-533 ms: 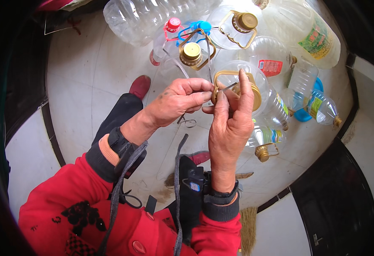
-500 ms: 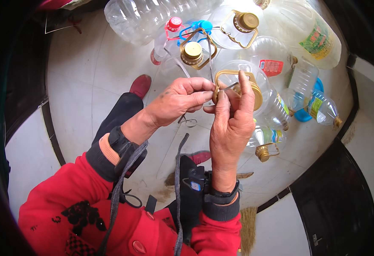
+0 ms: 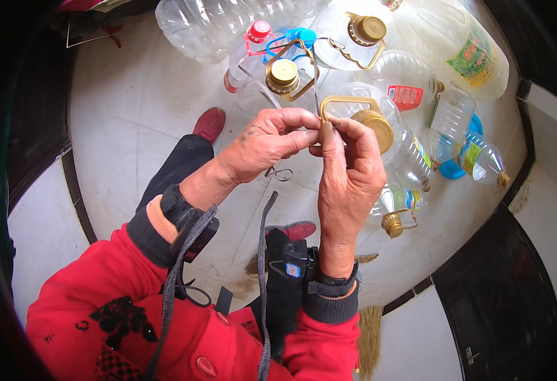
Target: The person assembles multiple plastic bottle lanterns by threading a wire through the caps and handles of several bottles. They pick up bottles, pass the wire through the cap openings, and connect them into a chain. The assembled bottles are placed on the floor.
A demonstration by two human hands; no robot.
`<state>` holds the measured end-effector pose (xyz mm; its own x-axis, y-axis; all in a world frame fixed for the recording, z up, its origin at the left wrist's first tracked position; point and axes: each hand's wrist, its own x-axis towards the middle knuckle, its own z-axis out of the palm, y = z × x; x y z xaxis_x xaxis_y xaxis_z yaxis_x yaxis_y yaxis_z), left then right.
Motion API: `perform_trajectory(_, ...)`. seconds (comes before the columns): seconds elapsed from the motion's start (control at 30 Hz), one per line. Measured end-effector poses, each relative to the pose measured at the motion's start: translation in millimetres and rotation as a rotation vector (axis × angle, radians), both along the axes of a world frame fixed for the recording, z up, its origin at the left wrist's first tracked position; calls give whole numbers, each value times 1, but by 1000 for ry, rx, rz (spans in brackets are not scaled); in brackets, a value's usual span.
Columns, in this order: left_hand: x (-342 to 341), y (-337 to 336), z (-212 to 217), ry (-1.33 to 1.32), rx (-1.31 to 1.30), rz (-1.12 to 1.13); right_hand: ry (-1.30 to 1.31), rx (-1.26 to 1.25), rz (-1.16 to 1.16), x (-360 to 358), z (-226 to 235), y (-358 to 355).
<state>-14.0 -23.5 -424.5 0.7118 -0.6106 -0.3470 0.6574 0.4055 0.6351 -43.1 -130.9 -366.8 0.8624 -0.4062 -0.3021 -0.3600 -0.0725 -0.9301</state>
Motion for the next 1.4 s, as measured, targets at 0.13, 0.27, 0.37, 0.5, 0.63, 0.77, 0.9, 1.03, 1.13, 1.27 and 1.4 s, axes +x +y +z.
perform_trajectory(0.13,1,1,2,31,42,-7,-83,-175,59,0,-8,1)
perform_trajectory(0.27,3,6,5,139,42,-40,-87,-504,126,-1,-12,3)
perform_trajectory(0.37,7,9,3,230,2,-13,-93,-590,169,-2,-11,6)
perform_trajectory(0.5,6,7,-2,233,35,23,-112,-549,154,0,-10,7)
perform_trajectory(0.63,7,5,-3,214,114,45,-116,-408,94,0,-7,4)
perform_trajectory(0.77,8,6,-4,205,124,68,-128,-192,1,2,-3,3)
perform_trajectory(0.9,8,4,-4,218,131,78,-171,-45,-58,5,-2,1)
perform_trajectory(1.03,7,1,-4,210,167,86,-184,59,-78,6,0,-1)
perform_trajectory(1.13,8,0,-7,189,209,97,-178,125,-70,6,1,0)
perform_trajectory(1.27,7,1,-10,210,183,92,-189,182,-45,6,0,2)
perform_trajectory(1.4,8,1,-11,170,191,118,-174,257,-72,7,-5,1)
